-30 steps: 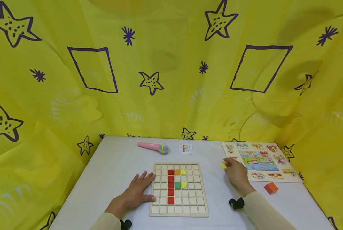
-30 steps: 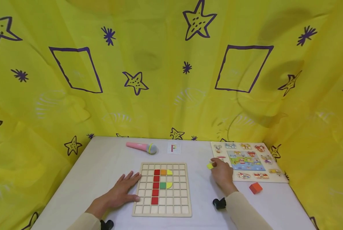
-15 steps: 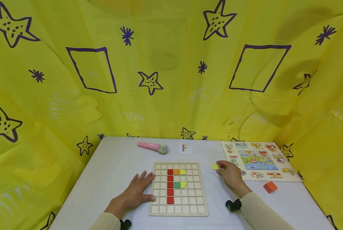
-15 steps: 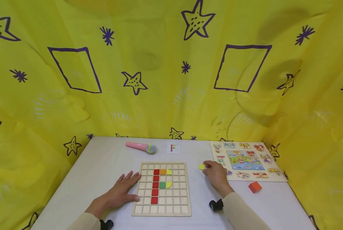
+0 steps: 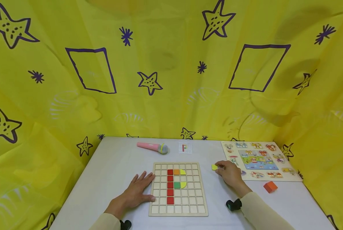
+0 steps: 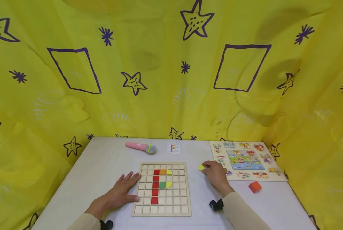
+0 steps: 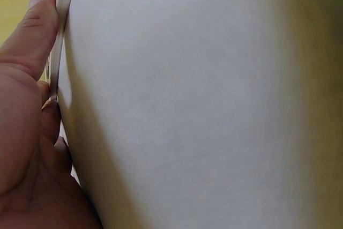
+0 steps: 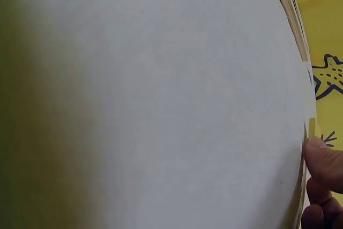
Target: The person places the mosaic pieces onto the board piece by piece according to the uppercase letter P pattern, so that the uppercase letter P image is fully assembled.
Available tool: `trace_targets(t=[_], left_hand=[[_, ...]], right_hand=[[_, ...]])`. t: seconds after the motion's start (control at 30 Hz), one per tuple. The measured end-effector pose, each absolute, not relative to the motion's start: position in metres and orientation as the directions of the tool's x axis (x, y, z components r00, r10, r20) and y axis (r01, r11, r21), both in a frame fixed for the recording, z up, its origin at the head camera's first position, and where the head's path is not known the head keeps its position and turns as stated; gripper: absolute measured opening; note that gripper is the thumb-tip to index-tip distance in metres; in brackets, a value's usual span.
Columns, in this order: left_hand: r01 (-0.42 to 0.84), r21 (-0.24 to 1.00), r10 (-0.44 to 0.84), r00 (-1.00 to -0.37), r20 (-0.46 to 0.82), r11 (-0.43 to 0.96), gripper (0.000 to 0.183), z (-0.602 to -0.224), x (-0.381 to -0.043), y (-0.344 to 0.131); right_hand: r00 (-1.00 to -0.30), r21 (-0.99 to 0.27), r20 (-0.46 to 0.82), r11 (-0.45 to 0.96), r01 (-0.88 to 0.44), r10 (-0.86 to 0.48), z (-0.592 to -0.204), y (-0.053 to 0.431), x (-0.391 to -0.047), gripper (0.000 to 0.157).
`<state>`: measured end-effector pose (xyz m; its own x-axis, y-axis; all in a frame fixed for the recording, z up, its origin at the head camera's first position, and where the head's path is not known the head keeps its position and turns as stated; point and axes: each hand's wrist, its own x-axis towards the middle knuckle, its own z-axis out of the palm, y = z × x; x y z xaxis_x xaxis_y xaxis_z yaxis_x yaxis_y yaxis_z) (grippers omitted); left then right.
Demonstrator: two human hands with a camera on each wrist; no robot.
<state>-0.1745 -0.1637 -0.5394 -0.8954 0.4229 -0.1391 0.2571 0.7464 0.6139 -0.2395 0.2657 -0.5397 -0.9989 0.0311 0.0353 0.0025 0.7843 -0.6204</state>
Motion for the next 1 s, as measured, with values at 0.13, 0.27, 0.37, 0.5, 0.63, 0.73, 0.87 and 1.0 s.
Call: trace_targets(t=[0.13, 0.27, 0.37, 0.5, 0.63, 0.73, 0.87, 1.0], left_hand=[[0.259, 0.61, 0.423, -0.895, -0.139, 0.749, 0.099, -0.539, -0.174, -0.164], [0.259, 0.61, 0.424, -0.894, -0.142, 0.749, 0.098, -0.538, -0.174, -0.164], [0.255, 0.614, 0.423, -0.895, -0.143, 0.747, 0.098, -0.537, -0.174, -0.164], [0.243, 0.617, 0.416, -0.897, -0.151, 0.748, 0.098, -0.537, -0.173, -0.163], [0.25, 0.615, 0.419, -0.897, -0.144, 0.748, 0.098, -0.538, -0.173, -0.163], [0.259, 0.612, 0.422, -0.896, -0.136, 0.747, 0.098, -0.538, -0.174, -0.163], [0.267, 0.609, 0.425, -0.896, -0.129, 0.747, 0.098, -0.539, -0.174, -0.164], [0.266, 0.607, 0.424, -0.896, -0.131, 0.749, 0.098, -0.538, -0.174, -0.164]], right_hand=[[-0.999, -0.658, 0.023, 0.753, 0.015, 0.04, -0.541, 0.267, -0.237, 0.028], [-0.998, -0.706, 0.026, 0.708, 0.025, 0.061, -0.539, 0.268, -0.235, 0.028], [-0.996, -0.746, 0.05, 0.666, 0.015, 0.078, -0.538, 0.267, -0.234, 0.028], [-0.994, -0.797, 0.064, 0.604, 0.005, 0.092, -0.537, 0.262, -0.233, 0.028], [-0.992, -0.832, 0.068, 0.555, 0.005, 0.11, -0.535, 0.254, -0.232, 0.027], [-0.99, -0.847, 0.087, 0.532, -0.016, 0.108, -0.534, 0.247, -0.23, 0.027], [-0.989, -0.86, 0.121, 0.507, -0.06, 0.089, -0.533, 0.238, -0.228, 0.026], [-0.988, -0.871, 0.139, 0.483, -0.088, 0.071, -0.533, 0.227, -0.227, 0.026]])
